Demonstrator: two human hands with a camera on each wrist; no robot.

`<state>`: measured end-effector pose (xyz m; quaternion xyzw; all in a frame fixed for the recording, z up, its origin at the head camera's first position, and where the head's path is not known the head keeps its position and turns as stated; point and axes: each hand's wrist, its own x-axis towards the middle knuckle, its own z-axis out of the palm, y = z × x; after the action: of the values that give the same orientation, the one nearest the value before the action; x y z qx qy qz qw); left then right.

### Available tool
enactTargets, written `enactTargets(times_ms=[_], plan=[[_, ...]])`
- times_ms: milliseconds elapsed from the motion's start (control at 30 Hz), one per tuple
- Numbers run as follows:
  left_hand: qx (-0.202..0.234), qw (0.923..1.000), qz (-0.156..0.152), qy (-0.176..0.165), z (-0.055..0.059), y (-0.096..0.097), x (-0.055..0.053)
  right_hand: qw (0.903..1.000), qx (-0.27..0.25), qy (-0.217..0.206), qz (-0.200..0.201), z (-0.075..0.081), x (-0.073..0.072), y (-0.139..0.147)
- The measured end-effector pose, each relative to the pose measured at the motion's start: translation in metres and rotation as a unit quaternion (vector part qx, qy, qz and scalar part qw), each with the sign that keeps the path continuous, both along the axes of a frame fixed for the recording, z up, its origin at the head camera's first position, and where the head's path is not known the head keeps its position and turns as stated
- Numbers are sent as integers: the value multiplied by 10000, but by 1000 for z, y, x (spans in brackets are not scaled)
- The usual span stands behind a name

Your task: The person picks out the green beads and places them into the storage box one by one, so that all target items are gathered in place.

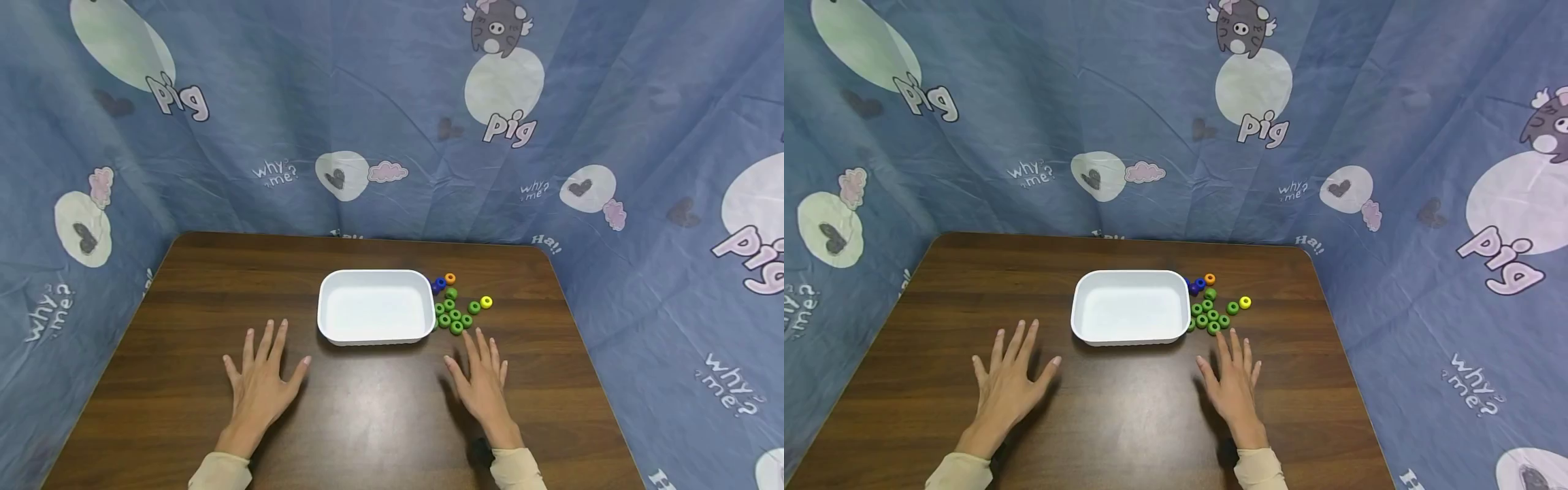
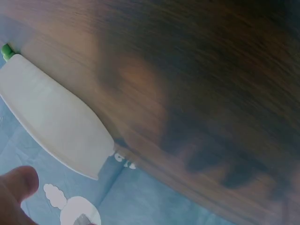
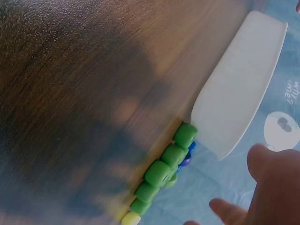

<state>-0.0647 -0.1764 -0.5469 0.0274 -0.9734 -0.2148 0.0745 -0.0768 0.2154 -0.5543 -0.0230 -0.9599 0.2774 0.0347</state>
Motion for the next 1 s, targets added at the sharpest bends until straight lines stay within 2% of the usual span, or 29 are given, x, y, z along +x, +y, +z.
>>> enactTargets(times_ms=[200, 300, 433, 567, 633, 733, 867, 1000], plan=[[384, 9990, -52, 240, -5, 3, -5, 9940, -228, 971, -451, -2, -3, 2], [733, 9967, -254, 236, -8, 6, -10, 9907, -344, 1162, -610, -2, -7, 5], [1013, 9923, -690, 153, -10, 11, -21, 9916, -427, 960, -758, -2, -21, 11], [1015, 9880, -1152, 194, -11, 18, -30, 9934, -565, 599, -796, -5, -43, 18], [939, 9870, -1280, 258, -11, 22, -32, 9943, -619, 406, -763, -8, -53, 19], [885, 9867, -1308, 393, -12, 28, -35, 9962, -563, 288, -605, -11, -63, 18], [870, 9885, -1136, 490, -13, 32, -37, 9978, -457, 277, -387, -13, -71, 12], [819, 9900, -985, 587, -13, 33, -38, 9979, -416, 288, -410, -14, -74, 6]])
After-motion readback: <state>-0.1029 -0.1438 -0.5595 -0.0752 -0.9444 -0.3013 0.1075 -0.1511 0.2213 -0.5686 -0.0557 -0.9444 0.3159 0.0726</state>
